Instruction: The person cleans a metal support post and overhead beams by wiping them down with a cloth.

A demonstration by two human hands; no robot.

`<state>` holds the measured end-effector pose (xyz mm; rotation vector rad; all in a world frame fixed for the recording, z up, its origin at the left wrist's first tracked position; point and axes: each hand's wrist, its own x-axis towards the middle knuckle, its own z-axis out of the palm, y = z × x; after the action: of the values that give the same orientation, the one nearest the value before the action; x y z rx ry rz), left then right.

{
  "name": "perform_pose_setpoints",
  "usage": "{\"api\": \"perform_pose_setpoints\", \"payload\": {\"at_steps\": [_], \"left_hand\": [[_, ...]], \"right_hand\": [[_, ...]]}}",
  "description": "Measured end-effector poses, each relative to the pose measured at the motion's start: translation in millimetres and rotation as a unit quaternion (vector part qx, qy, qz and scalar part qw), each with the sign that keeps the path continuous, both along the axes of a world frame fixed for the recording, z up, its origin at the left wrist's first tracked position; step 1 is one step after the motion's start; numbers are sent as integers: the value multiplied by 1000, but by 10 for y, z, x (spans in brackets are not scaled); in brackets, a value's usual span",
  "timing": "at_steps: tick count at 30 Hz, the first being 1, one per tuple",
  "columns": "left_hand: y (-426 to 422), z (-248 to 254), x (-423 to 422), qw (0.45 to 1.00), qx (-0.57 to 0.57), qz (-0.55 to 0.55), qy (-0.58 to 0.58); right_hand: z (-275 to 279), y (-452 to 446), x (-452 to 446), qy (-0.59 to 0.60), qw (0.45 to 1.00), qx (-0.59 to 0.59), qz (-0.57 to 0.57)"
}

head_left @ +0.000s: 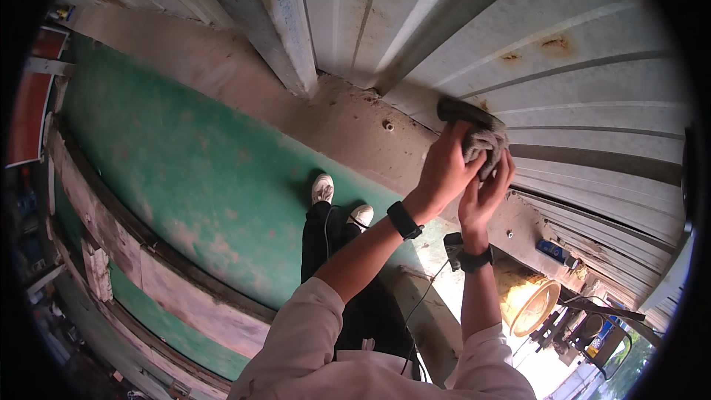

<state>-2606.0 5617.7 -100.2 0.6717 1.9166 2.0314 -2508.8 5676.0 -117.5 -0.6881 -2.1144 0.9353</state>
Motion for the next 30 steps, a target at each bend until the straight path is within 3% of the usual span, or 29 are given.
{"api": "perform_pose_setpoints", "payload": {"at_steps": [2,5,7,11,13,17,20,21,23,25,27,30], "left_hand": [[-71,-326,-106,997,-13,71,15],[-211,-462,-361,991,7,135,8],[-269,-349,-458,993,39,106,-22],[-180,-38,-370,995,30,54,78],[-66,168,-220,999,1,-14,51],[231,-136,188,991,-66,-80,79],[255,-476,300,982,-153,-88,64],[221,-423,258,988,-125,-76,53],[53,-264,98,995,-72,-55,30],[-78,63,-97,997,14,5,77],[-182,379,-299,992,48,57,102],[-185,405,-562,992,64,81,76]], "right_hand": [[-37,-97,-247,-75,994,62,45],[-26,-236,-530,-67,990,-2,120],[59,-283,-579,-39,991,12,125],[228,-254,-360,4,996,-4,88],[87,-127,-114,56,997,2,50],[-169,-14,305,55,978,-200,-33],[-328,-17,431,-7,980,-198,-5],[-330,-2,421,-16,980,-199,9],[-57,-45,234,-38,993,-109,32],[149,-58,16,-38,997,16,65],[438,-118,-275,-9,995,69,75],[626,-223,-622,-1,994,97,59]]}}
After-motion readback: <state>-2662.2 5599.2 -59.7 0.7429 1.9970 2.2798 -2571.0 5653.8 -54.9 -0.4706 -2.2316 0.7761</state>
